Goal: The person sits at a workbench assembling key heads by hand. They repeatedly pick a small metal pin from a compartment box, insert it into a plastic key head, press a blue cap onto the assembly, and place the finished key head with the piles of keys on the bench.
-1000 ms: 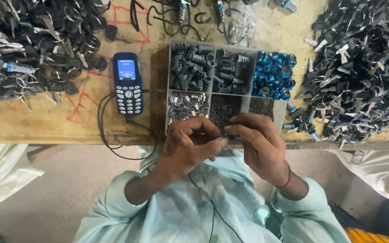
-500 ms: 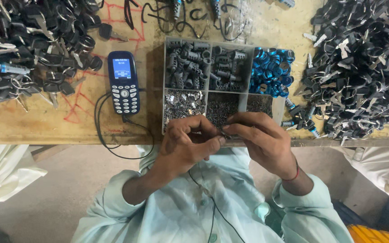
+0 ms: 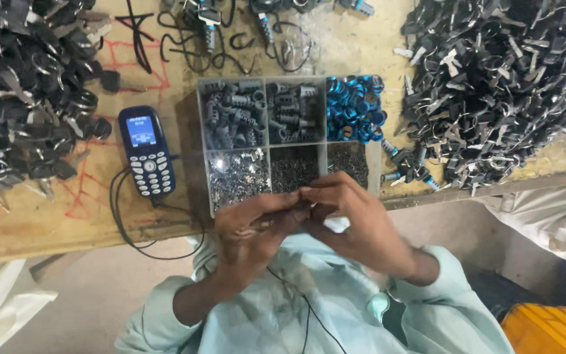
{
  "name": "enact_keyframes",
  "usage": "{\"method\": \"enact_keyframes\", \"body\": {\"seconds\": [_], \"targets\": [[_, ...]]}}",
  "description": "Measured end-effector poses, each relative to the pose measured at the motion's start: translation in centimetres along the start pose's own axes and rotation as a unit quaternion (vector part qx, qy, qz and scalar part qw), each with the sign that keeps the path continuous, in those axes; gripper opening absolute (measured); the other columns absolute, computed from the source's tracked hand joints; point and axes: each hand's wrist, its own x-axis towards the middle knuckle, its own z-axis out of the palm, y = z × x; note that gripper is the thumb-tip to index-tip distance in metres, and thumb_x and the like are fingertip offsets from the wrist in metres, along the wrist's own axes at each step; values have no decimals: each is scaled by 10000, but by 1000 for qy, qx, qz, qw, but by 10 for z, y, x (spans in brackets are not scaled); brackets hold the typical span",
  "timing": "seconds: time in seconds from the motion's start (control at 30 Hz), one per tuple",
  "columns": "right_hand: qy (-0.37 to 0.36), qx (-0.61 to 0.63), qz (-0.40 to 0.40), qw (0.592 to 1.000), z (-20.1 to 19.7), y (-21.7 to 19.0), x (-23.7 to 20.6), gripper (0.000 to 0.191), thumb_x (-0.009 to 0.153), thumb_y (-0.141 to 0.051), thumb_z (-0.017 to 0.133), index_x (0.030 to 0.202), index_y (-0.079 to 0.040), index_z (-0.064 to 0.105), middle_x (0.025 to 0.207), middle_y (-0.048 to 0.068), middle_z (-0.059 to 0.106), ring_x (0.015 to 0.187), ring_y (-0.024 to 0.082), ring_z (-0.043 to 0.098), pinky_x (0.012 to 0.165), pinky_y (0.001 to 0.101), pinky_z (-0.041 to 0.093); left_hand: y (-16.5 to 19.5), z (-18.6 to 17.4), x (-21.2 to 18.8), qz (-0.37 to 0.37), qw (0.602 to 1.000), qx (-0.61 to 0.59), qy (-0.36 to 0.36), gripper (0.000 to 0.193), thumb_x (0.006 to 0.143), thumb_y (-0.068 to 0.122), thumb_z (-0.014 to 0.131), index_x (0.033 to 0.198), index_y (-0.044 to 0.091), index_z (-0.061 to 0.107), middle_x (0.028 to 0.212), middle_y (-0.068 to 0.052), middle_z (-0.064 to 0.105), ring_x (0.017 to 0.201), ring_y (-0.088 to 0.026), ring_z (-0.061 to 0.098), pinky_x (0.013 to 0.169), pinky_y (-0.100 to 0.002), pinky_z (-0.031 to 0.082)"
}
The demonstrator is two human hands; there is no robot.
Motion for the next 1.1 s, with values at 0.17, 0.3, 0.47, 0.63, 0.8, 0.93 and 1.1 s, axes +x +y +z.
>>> {"method": "enact_keyframes", "body": {"seconds": [0.17, 0.3, 0.47, 0.63, 0.8, 0.93, 1.1], "targets": [[143, -319, 37, 936, -48, 39, -2, 266, 887, -13, 834, 1133, -50, 739, 1002, 112, 681, 747, 207, 677, 647, 330, 532, 0, -15, 3, 63, 996, 35, -47, 205, 909, -18, 778, 1102, 43, 751, 1021, -115, 794, 905, -176, 791, 805, -276, 636], [184, -246, -6, 952, -52, 71, 1, 127, 1007, -19, 755, 1119, -22, 696, 1024, 96, 663, 829, 180, 686, 722, 308, 550, -8, -11, 14, 85, 991, 29, -102, 217, 870, -10, 808, 1071, 46, 749, 1006, -106, 791, 899, -174, 790, 786, -279, 634], [211, 201, 134, 947, -57, 73, -1, 83, 1093, -76, 610, 1118, 2, 624, 985, 73, 663, 755, 114, 649, 678, 277, 525, -11, -8, 17, 109, 987, 43, -109, 226, 869, -39, 797, 1075, 36, 742, 1019, -107, 776, 886, -188, 775, 754, -293, 623], [63, 380, 175, 906, -38, 51, -28, 162, 1041, 11, 635, 1200, 32, 654, 954, 97, 688, 731, 113, 674, 622, 250, 549, -13, -4, 22, 232, 953, 150, -121, 236, 861, -61, 787, 1044, 39, 675, 1107, -115, 743, 978, -249, 750, 811, -338, 612], [-41, 259, 148, 954, -27, 46, -42, 265, 961, 72, 639, 1224, 39, 655, 1090, 123, 696, 878, 169, 743, 753, 296, 627, -6, -8, 22, 258, 936, 187, -147, 265, 892, -72, 756, 1124, 15, 663, 1155, -124, 703, 1058, -280, 731, 860, -363, 631], [-58, 250, 109, 960, -32, 44, -36, 249, 971, 77, 663, 1214, 30, 692, 1093, 125, 697, 899, 173, 750, 764, 294, 632, 1, -17, 24, 315, 883, 287, -197, 231, 887, 36, 731, 1107, 4, 670, 1225, -169, 681, 1118, -312, 705, 800, -370, 609], [-57, 253, 158, 953, -29, 43, -30, 187, 959, 64, 701, 1141, 38, 741, 1037, 123, 733, 820, 165, 744, 698, 283, 609, 3, -17, 24, 378, 830, 362, -194, 136, 951, 57, 724, 1049, 36, 632, 1250, -173, 676, 1154, -307, 689, 822, -367, 611]]}}
